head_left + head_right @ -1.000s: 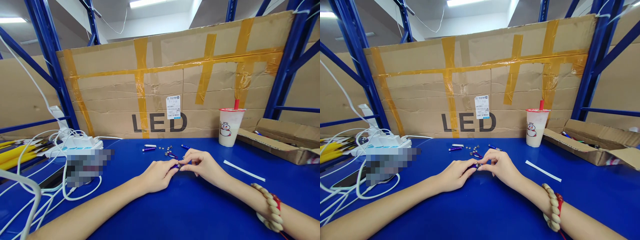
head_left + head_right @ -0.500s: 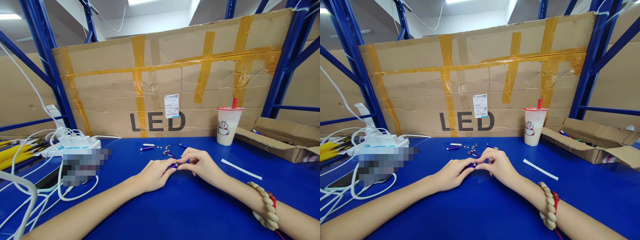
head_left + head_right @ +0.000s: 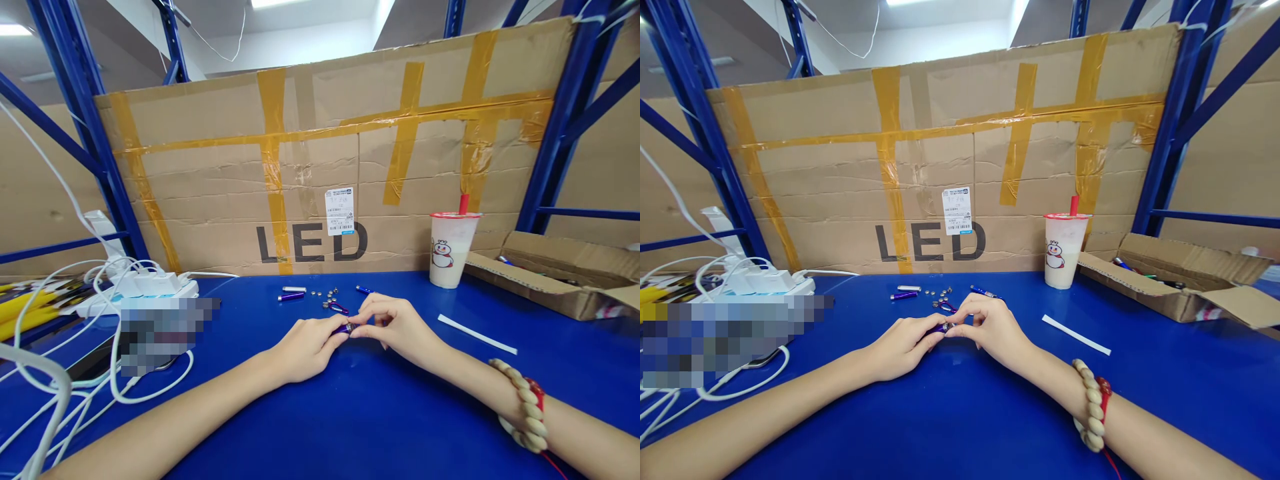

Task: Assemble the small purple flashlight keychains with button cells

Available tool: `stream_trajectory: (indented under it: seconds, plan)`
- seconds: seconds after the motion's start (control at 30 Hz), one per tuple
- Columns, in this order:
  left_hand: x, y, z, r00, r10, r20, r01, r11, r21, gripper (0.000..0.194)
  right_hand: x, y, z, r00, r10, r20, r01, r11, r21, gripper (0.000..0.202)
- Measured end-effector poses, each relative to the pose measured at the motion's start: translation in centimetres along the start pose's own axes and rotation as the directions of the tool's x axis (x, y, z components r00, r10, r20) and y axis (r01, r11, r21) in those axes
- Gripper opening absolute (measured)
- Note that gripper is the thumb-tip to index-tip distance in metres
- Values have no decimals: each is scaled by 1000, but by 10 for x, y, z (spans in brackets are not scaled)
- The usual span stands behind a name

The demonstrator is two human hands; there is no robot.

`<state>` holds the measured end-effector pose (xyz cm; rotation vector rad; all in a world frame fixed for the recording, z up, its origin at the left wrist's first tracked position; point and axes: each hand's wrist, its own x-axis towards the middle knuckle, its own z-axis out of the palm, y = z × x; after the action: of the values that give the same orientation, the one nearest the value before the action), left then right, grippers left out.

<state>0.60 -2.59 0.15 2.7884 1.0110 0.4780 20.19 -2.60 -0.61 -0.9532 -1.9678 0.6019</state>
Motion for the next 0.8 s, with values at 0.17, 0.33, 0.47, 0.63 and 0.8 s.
stream_trajectory:
  seconds: [0.17, 0.33, 0.47, 0.63, 0.8]
  plan:
    - [0, 0, 0, 1000, -12, 6, 12, 1000, -4, 29, -1, 1, 1, 1000, 3, 6, -3, 1000, -6, 29]
    - [0, -1, 1, 1000, 8, -10, -8, 1000, 8, 29, -1, 2, 1, 1000, -4, 1, 4, 1000, -12, 29]
    - [0, -1, 2, 1000, 14, -11, -14, 1000, 11, 30, 0, 2, 1, 1000, -6, 5, 6, 1000, -17, 29]
    - [-1, -1, 2, 1000, 17, -12, -17, 1000, 10, 30, 0, 3, 1, 1000, -4, 7, 4, 1000, -12, 29]
    - [0, -1, 1, 1000, 13, -10, -12, 1000, 18, 29, 0, 2, 1, 1000, -1, 6, 1, 1000, -13, 30]
